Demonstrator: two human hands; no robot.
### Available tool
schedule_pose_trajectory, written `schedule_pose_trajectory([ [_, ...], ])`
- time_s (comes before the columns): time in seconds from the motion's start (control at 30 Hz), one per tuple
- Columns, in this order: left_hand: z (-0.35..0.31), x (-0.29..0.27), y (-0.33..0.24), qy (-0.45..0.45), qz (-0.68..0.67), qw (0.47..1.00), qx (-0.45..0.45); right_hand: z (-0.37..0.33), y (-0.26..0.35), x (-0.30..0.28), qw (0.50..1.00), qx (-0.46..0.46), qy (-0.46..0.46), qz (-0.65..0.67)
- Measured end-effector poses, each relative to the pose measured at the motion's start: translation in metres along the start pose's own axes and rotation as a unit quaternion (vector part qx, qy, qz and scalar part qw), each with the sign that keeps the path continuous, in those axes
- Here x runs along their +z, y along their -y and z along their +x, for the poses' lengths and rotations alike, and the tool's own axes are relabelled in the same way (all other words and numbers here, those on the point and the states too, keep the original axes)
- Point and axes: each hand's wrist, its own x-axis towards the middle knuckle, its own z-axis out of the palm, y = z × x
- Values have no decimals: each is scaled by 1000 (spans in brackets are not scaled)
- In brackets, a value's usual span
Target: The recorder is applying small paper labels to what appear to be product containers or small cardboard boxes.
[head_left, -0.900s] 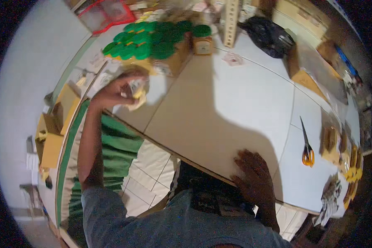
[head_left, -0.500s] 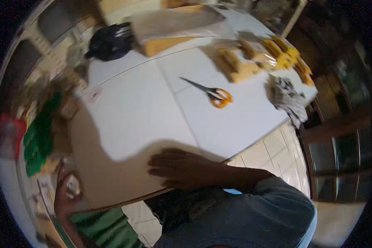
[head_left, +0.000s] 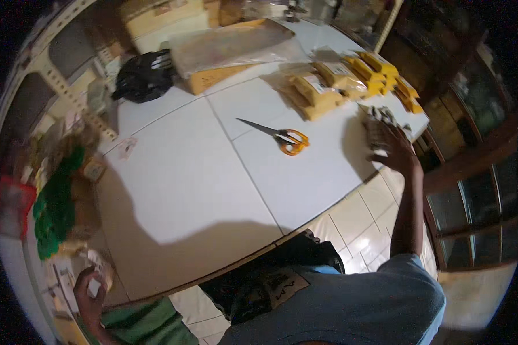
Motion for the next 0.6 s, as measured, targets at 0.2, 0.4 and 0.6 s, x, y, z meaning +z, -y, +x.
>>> schedule_pose_trajectory([
  [0.2,66,27,-7,32,39,996,67,-57,-61,6,994,100,-14,-30],
  [0.4,164,98,-54,91,-26,975,202,-150,-69,-29,990,21,-139,17],
  [0.6,281,184,-164,128,-35,917,377,-431,-207,-59,911,234,-339,-4],
])
